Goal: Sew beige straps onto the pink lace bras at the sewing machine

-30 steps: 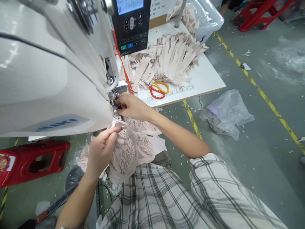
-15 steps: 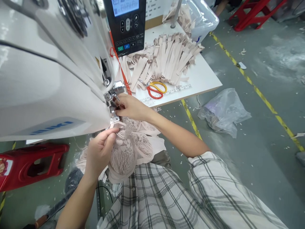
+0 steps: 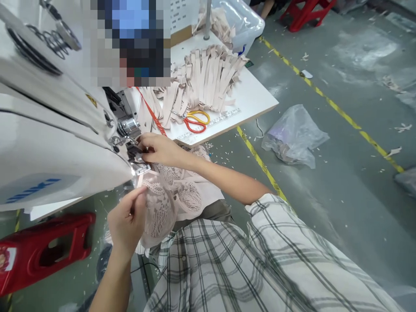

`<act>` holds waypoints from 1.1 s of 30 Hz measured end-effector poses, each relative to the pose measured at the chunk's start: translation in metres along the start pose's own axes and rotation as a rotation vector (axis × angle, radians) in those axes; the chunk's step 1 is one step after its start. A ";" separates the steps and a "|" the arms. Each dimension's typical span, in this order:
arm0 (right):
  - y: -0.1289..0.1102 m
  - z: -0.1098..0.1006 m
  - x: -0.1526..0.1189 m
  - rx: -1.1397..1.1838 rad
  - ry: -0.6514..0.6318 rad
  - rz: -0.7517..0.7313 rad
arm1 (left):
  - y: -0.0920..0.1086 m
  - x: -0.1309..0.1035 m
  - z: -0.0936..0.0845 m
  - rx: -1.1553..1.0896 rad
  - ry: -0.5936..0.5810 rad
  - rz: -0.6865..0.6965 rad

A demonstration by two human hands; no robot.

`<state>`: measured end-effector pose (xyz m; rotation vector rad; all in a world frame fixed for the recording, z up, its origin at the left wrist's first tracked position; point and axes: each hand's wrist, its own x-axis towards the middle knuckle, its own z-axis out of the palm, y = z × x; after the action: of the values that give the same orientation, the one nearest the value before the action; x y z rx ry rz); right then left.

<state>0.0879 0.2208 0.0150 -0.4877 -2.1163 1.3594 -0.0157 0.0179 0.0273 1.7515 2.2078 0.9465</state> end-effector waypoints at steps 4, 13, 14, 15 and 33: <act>0.004 0.004 0.001 0.013 0.019 -0.028 | -0.002 0.001 0.001 0.031 0.055 0.042; 0.006 0.007 0.001 -0.052 0.027 -0.036 | -0.004 0.000 0.004 0.029 0.073 0.026; 0.006 0.008 0.001 -0.063 0.030 -0.034 | -0.004 0.000 0.004 0.027 0.074 0.016; 0.007 0.008 0.001 -0.073 0.034 -0.036 | -0.004 -0.001 0.004 0.025 0.076 0.005; 0.010 0.018 0.004 -0.129 0.088 -0.058 | -0.018 -0.006 0.007 0.023 0.133 -0.035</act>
<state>0.0733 0.2143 0.0015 -0.5241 -2.1378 1.1540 -0.0256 0.0125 0.0101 1.6993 2.3303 1.0628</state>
